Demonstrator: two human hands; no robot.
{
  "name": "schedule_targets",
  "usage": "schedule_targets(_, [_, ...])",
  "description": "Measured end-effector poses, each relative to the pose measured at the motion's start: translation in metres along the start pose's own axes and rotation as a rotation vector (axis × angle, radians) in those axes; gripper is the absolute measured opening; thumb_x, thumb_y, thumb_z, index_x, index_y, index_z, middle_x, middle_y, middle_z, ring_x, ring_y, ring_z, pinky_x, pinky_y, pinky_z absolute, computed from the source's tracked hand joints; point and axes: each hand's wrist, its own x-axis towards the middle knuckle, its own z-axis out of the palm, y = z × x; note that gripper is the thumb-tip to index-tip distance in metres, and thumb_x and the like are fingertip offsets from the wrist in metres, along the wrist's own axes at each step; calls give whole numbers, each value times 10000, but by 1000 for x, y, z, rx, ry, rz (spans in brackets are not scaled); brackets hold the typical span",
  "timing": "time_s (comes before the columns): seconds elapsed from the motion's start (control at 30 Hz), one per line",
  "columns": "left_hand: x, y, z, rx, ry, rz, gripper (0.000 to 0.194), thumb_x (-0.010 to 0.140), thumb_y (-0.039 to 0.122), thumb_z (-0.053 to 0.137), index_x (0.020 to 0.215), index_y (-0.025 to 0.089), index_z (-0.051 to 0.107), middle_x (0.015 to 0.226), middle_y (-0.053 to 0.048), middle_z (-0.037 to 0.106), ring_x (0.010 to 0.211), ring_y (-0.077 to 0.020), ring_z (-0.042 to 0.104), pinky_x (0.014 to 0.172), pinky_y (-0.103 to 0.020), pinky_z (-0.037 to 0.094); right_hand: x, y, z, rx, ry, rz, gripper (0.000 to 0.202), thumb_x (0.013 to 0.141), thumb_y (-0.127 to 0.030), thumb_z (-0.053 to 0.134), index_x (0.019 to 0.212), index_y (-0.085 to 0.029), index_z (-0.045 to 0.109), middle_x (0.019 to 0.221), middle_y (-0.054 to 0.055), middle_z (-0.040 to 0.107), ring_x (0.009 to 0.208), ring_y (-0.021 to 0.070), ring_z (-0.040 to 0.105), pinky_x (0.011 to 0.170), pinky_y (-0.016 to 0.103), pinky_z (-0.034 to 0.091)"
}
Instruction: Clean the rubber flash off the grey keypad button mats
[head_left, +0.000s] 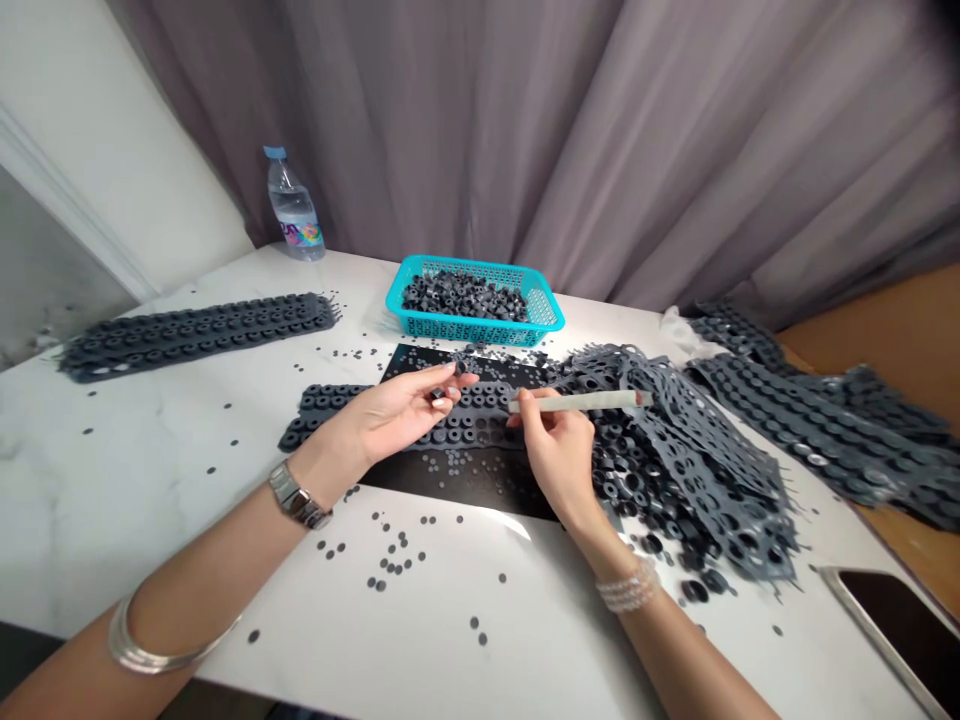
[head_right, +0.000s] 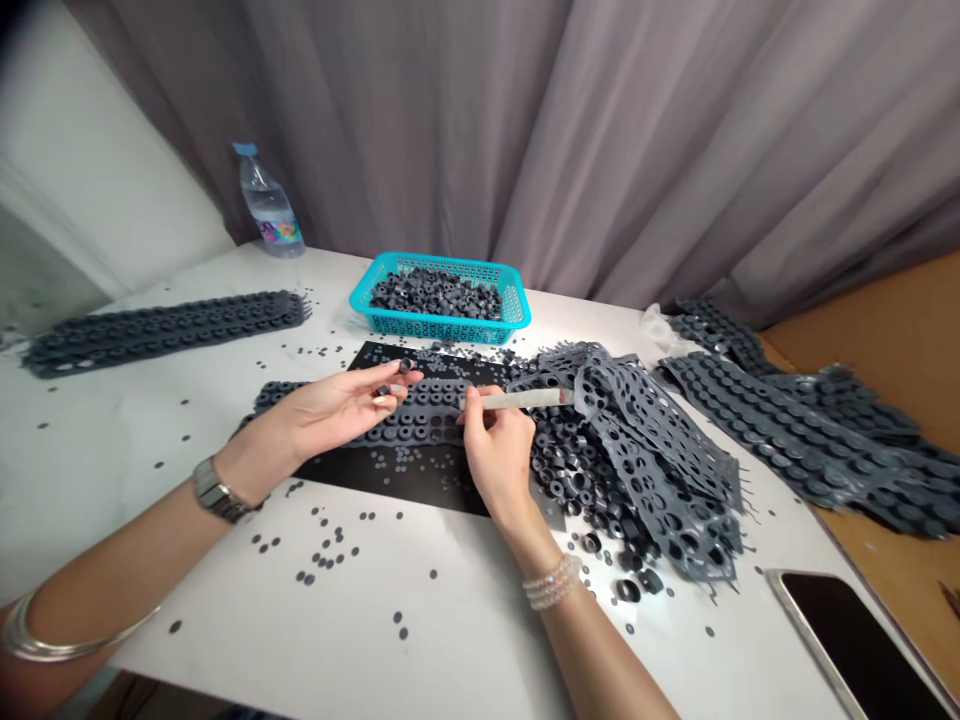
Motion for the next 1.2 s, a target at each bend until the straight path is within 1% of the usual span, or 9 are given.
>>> schedule_targets(0.23, [-5,6,8,-94,29,-40,209,886,103,478,787,46,654,902,-197,656,846,-202,651,668,-251,581,-3,-4,1,13,-25,-20,387,933,-413,494,638,-197,621,635,6,675,541,146,610,576,249,419])
schedule_targets(0.37, [-7,6,6,-55,-11,-97,194,892,98,522,730,88,627,711,-81,579,620,-103,565,487,-159,489,-8,-6,4,11,-136,-39,359,933,-388,486,663,-195,625,608,5,667,526,141,603,560,238,416])
schedule_targets(0.43, [-8,5,4,15,-32,-142,127,868,41,545,862,66,669,677,-48,550,543,-72,505,412,-125,410,-10,-6,6,2,-179,-47,334,929,-371,485,685,-193,628,603,2,665,506,133,586,545,232,407])
schedule_targets(0.53, [-9,4,5,129,-43,-193,282,818,-43,515,1042,29,671,738,-79,588,578,-79,538,429,-122,418,-11,-4,8,-26,-202,-56,334,924,-359,484,661,-196,610,594,-2,654,488,124,556,525,228,386])
schedule_targets(0.63, [-11,4,8,111,-11,-190,267,821,-9,455,967,14,678,735,-101,582,614,-104,568,458,-146,443,-10,-3,8,-45,-216,-59,350,924,-369,479,641,-201,595,589,-3,646,478,123,536,514,232,372])
schedule_targets(0.7, [-11,3,9,130,8,-171,227,865,87,457,860,44,680,603,-20,467,472,-68,436,367,-142,322,-10,-4,8,-51,-220,-61,345,923,-369,477,645,-203,595,591,-3,647,481,126,538,517,236,373])
schedule_targets(0.8, [-13,-1,11,446,53,-8,193,880,224,553,796,113,687,536,54,342,401,-43,227,356,-180,144,-11,-5,7,-54,-224,-68,336,921,-356,474,652,-203,604,610,0,656,499,130,551,533,240,381])
schedule_targets(1.0, [-19,-24,12,1580,35,608,70,731,147,705,761,197,744,651,-10,550,592,-136,464,573,-261,315,-11,-7,6,-62,-226,-95,349,927,-334,474,631,-203,604,652,4,670,537,128,577,572,240,387])
schedule_targets(1.2, [-16,-44,7,1722,81,706,82,791,144,646,737,185,692,769,-29,514,556,-128,406,567,-283,277,-13,-9,8,-118,-243,-122,334,939,-330,460,660,-206,594,660,7,679,525,130,587,554,242,372])
